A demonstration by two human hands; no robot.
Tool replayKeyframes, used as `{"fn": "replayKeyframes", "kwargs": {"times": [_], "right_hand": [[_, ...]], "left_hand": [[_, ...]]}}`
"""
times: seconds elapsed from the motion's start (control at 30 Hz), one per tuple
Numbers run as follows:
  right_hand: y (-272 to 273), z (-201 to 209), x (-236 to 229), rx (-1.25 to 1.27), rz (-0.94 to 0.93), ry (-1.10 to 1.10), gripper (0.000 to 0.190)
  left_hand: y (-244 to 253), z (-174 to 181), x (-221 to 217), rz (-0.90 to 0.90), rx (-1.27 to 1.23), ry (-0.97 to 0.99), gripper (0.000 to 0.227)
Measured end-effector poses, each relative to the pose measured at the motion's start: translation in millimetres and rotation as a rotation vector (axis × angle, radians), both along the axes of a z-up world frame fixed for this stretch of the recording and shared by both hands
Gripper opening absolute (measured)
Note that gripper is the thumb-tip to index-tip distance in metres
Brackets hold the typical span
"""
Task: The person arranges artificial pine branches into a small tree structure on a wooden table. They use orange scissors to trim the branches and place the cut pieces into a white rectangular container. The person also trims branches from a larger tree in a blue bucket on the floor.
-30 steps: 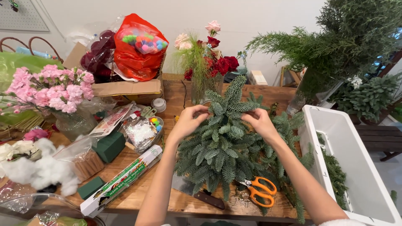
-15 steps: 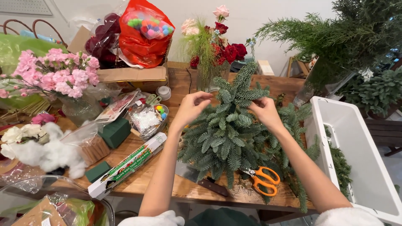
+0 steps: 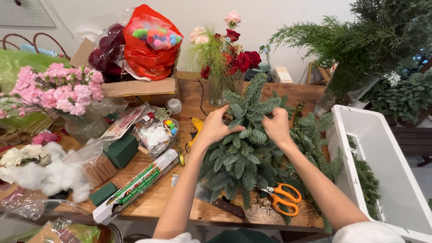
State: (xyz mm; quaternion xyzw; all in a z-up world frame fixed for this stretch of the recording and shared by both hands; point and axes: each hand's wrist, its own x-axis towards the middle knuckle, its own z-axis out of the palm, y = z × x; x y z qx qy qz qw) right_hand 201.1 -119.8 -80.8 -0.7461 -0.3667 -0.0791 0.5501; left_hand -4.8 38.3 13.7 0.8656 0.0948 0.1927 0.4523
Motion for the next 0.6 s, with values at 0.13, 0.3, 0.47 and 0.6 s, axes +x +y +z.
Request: {"fn": "replayKeyframes", "kwargs": {"times": [0.13,0.3,0.47,0.6], "right_hand": [[1,2,-12,0.058,-0.021,-0.018,0.007],[1,-4,-21,0.112,-0.032,0.01,0.017],[-7,47,-41,0.156,-0.009,0.077,0.025],[-39,132,-18,0.292,-0.138,0.151,0.052]], "left_hand": [[0,-10,3,0.033,0.015,-0.019,0.083],[-5,-4,2,0.083,0.051,0.027,0.082],[-7,5,1,0.106,0.051,0.042,0.055],[-3,-7,-2,0.181,-0.014,0.192,0.06]]}}
